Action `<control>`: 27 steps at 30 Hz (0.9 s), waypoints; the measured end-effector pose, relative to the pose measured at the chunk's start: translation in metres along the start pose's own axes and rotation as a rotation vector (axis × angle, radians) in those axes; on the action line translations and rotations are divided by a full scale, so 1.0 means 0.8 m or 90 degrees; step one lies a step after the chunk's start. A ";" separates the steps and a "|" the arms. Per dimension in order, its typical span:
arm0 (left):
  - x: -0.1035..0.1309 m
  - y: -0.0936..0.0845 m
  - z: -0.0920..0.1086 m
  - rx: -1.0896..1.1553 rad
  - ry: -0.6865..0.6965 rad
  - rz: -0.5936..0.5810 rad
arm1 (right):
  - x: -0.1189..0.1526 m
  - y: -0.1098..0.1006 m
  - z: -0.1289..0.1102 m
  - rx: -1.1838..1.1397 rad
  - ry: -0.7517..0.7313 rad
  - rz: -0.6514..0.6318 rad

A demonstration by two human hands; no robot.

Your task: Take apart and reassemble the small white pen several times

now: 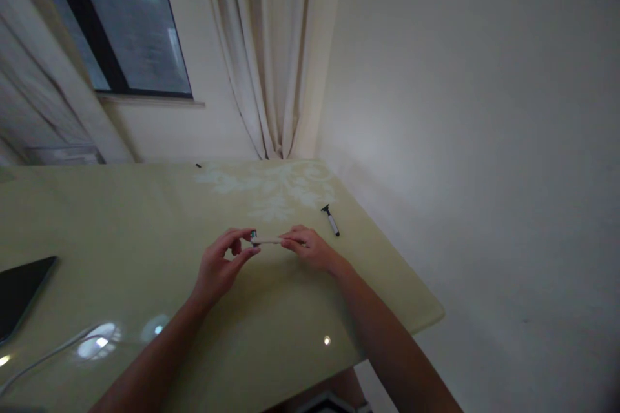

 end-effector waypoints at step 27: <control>-0.003 0.000 0.009 -0.007 0.000 -0.008 | -0.003 -0.005 -0.001 -0.001 0.007 0.024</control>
Point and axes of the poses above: each hand's wrist, its own x-axis away from the middle knuckle, its own y-axis out of the palm, z = x × y, the point moved 2 cm from there along -x, towards the middle knuckle, and after that the axes turned 11 degrees about z, right-handed, at the moved point
